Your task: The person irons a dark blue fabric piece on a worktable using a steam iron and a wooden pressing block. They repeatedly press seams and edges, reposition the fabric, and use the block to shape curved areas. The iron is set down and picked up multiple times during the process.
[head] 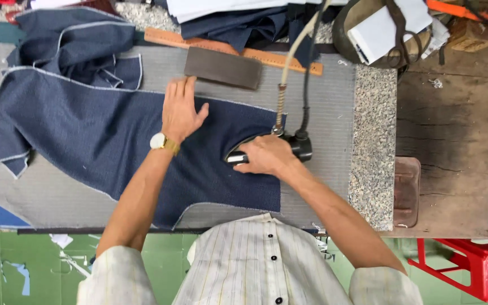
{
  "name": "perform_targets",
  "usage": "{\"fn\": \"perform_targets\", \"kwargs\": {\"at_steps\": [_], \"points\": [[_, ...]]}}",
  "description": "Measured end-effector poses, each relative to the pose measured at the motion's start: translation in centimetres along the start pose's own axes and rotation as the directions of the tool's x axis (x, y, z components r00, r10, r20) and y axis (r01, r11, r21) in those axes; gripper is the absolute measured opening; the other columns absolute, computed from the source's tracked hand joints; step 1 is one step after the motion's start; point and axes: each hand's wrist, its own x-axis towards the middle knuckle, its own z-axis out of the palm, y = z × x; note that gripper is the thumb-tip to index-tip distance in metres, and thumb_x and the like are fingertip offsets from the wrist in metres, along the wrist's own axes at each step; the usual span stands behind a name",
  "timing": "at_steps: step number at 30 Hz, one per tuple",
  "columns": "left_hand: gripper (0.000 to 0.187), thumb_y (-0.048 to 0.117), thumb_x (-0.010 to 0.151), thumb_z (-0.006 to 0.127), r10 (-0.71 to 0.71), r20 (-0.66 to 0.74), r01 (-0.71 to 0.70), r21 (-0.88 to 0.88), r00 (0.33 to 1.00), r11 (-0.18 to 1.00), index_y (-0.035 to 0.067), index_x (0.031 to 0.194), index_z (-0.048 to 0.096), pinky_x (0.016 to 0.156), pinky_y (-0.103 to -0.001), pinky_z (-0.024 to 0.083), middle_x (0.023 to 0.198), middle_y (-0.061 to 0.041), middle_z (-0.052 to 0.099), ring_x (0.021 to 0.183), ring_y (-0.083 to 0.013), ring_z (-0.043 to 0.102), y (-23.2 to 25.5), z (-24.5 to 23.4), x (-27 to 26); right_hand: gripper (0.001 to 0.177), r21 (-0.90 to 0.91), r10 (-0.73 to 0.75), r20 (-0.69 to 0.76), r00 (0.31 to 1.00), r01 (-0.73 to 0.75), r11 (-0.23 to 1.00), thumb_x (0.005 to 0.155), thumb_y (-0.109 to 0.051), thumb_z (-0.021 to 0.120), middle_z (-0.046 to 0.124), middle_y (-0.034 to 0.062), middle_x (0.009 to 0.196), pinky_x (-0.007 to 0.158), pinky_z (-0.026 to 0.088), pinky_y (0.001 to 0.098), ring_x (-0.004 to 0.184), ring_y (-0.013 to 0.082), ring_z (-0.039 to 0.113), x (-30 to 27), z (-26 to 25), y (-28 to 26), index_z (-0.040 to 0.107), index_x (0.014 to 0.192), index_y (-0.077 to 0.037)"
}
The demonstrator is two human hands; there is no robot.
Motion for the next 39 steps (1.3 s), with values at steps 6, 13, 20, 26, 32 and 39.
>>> {"fn": "perform_targets", "kwargs": {"at_steps": [6,13,20,26,32,39], "points": [[0.097,0.042,0.071,0.083,0.089,0.335,-0.108,0.038,0.938,0.993,-0.001,0.149,0.045,0.124,-0.051,0.019,0.149,-0.023,0.044,0.144,-0.0372,0.035,-0.7,3.0,6.4,0.045,0.036,-0.057,-0.001,0.998,0.057,0.998,0.082,-0.061,0.068,0.076,0.0116,0.078,0.072,0.059,0.0434,0.081,0.0341,0.076,0.9,1.9,0.4,0.075,0.086,-0.018],[0.103,0.06,0.075,0.073,0.025,0.595,-0.189,0.214,0.804,0.958,0.012,0.158,0.034,0.109,-0.052,0.031,0.152,-0.018,0.043,0.131,-0.0383,0.041,-2.1,4.8,10.6,0.036,-0.053,-0.005,0.042,0.999,0.007,0.999,0.09,-0.05,0.073,0.075,0.002,0.087,0.072,0.061,0.0437,0.077,0.0263,0.073,-1.2,1.0,1.2,0.073,0.112,-0.022],[0.092,0.06,0.064,0.078,0.035,0.511,-0.149,0.184,0.859,0.972,0.004,0.134,0.057,0.099,-0.047,0.04,0.129,-0.019,0.054,0.112,-0.0342,0.048,-1.8,3.4,9.2,0.043,-0.009,0.197,0.099,0.975,-0.197,0.98,0.096,-0.053,0.063,0.076,0.0043,0.101,0.068,0.064,0.0379,0.08,0.0225,0.074,-5.2,-0.6,3.6,0.068,0.124,-0.02],[0.099,0.054,0.053,0.079,0.042,0.386,-0.002,-0.102,0.921,0.995,-0.001,0.132,0.059,0.095,-0.045,0.033,0.123,-0.02,0.052,0.11,-0.0337,0.046,4.8,-1.7,-0.1,0.048,0.198,0.45,0.087,0.889,-0.459,0.866,0.085,-0.058,0.065,0.078,0.0189,0.094,0.086,0.057,0.049,0.102,0.0394,0.074,-10.1,-2.1,4.4,0.077,0.1,-0.014],[0.087,0.046,0.06,0.079,0.191,0.427,-0.054,-0.313,0.884,0.948,0.006,0.134,0.058,0.099,-0.043,0.036,0.123,-0.016,0.054,0.116,-0.0319,0.048,11.9,-0.6,-5.9,0.052,0.274,0.664,0.076,0.743,-0.656,0.703,0.085,-0.063,0.064,0.079,0.0175,0.098,0.087,0.058,0.049,0.104,0.0388,0.074,-12.9,-0.2,6.6,0.078,0.107,-0.018],[0.083,0.044,0.067,0.079,0.232,0.519,-0.125,-0.233,0.823,0.964,0.007,0.137,0.054,0.107,-0.04,0.032,0.125,-0.013,0.051,0.121,-0.0275,0.045,13.9,1.7,-6.2,0.064,0.383,0.806,-0.063,0.588,-0.732,0.564,0.082,-0.074,0.064,0.077,0.0207,0.097,0.086,0.059,0.0508,0.102,0.0414,0.073,-14.1,2.5,12.7,0.076,0.103,-0.015]]}}
